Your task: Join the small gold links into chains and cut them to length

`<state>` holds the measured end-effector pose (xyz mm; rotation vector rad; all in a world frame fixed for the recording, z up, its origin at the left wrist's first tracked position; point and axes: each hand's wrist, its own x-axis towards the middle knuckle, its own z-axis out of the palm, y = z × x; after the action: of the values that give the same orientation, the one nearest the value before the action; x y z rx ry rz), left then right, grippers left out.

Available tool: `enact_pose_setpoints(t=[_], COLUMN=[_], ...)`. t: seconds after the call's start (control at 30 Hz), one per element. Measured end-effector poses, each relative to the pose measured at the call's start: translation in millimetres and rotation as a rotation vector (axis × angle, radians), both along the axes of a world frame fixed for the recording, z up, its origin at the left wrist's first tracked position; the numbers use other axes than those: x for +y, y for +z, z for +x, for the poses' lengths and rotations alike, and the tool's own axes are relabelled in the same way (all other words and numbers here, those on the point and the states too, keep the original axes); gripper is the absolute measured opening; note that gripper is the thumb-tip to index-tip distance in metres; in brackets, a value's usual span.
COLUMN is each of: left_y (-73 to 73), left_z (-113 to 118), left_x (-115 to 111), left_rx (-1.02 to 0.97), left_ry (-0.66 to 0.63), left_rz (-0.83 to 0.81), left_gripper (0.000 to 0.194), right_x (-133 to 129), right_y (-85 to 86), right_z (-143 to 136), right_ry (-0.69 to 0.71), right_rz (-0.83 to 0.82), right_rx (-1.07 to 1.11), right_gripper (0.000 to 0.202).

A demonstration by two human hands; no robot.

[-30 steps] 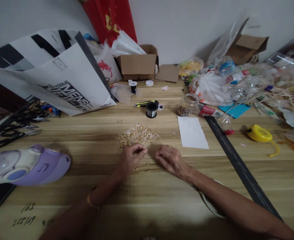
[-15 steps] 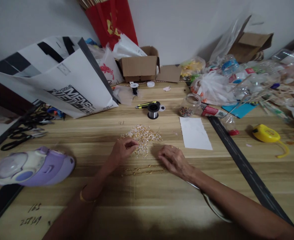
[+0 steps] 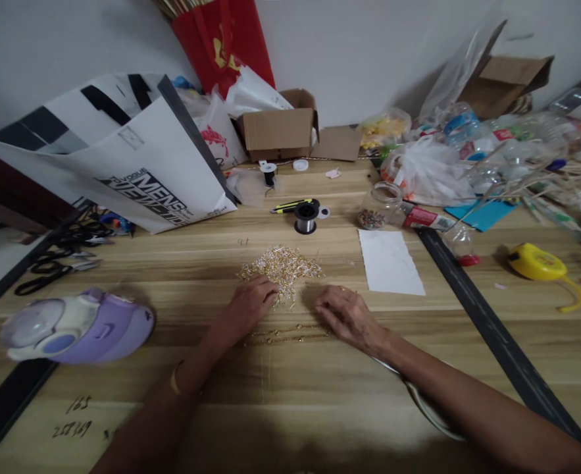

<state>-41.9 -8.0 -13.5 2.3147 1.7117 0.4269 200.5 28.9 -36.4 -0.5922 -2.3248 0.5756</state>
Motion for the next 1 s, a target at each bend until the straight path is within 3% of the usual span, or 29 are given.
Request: enact_pose_setpoints(t=[0.6, 1.0], left_y=[-5.1, -2.3], left_z=[0.4, 5.2], left_x=[1.6, 1.1], left_rx=[-0.028, -0.023], left_ry=[0.030, -0.026], left_rz=[0.038, 0.022], left_gripper=[0.018, 0.015], right_x=[-0.5, 0.4], right_y=[2.1, -1.9], right_z=[-0.1, -0.7], right_ry=[-0.001, -0.006], right_rz=[0.003, -0.007], right_rx=[0.004, 0.004], right_gripper=[0.012, 0.013])
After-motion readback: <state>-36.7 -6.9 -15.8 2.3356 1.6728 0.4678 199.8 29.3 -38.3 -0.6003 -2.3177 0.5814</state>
